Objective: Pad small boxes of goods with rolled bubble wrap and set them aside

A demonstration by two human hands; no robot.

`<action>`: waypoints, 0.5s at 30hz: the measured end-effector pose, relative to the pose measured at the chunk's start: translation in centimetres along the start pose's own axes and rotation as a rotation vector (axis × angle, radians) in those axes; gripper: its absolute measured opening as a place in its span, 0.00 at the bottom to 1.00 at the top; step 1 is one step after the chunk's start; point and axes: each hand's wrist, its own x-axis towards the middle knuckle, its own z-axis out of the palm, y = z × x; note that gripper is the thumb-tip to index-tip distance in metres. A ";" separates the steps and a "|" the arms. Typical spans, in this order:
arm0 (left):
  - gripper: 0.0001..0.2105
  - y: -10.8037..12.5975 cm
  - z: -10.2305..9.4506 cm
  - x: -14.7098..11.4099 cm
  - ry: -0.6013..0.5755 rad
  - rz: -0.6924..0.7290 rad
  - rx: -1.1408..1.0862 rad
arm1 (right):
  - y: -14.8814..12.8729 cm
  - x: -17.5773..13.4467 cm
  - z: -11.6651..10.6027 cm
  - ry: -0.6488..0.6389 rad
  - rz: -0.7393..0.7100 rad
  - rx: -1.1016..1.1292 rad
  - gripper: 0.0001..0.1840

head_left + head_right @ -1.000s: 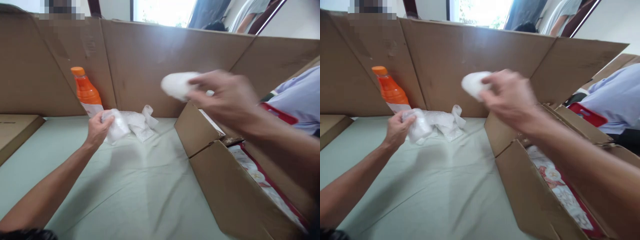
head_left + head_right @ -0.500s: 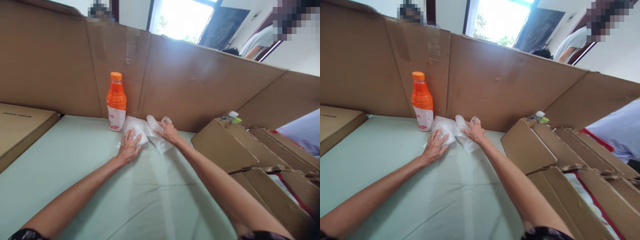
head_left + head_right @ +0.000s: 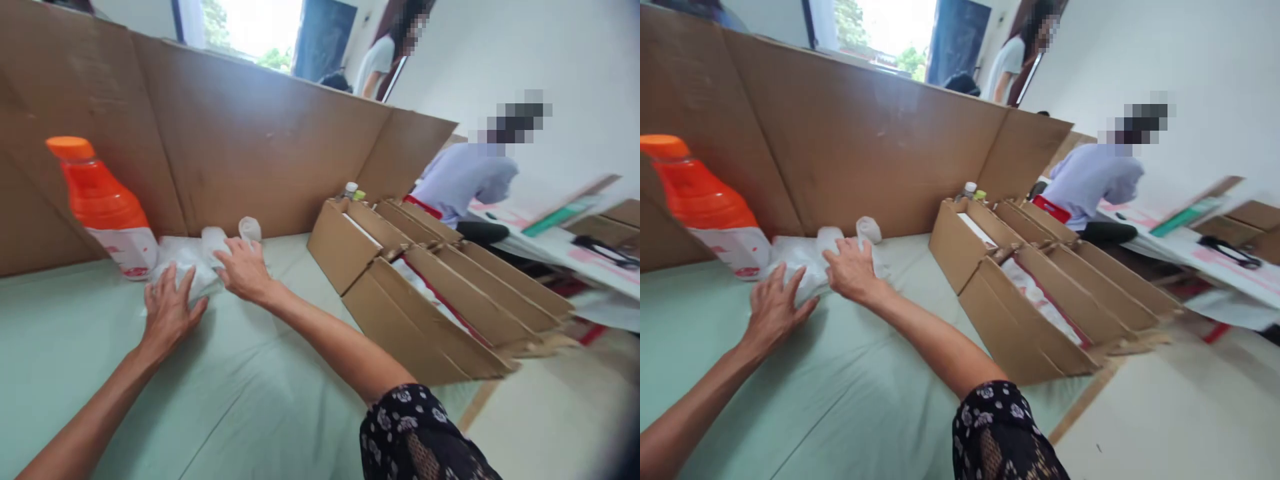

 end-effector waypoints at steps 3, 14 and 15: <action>0.32 -0.5 -1.4 -4.5 0.049 0.056 -0.035 | 1.3 -8.0 -4.2 0.182 -0.053 0.000 0.17; 0.26 1.9 -2.8 -20.4 -0.095 -0.008 -0.349 | 10.7 -25.8 -13.4 -0.133 0.705 -0.560 0.12; 0.25 2.5 -3.0 -20.7 -0.105 -0.016 -0.394 | 10.5 -25.9 -13.4 -0.146 0.701 -0.541 0.09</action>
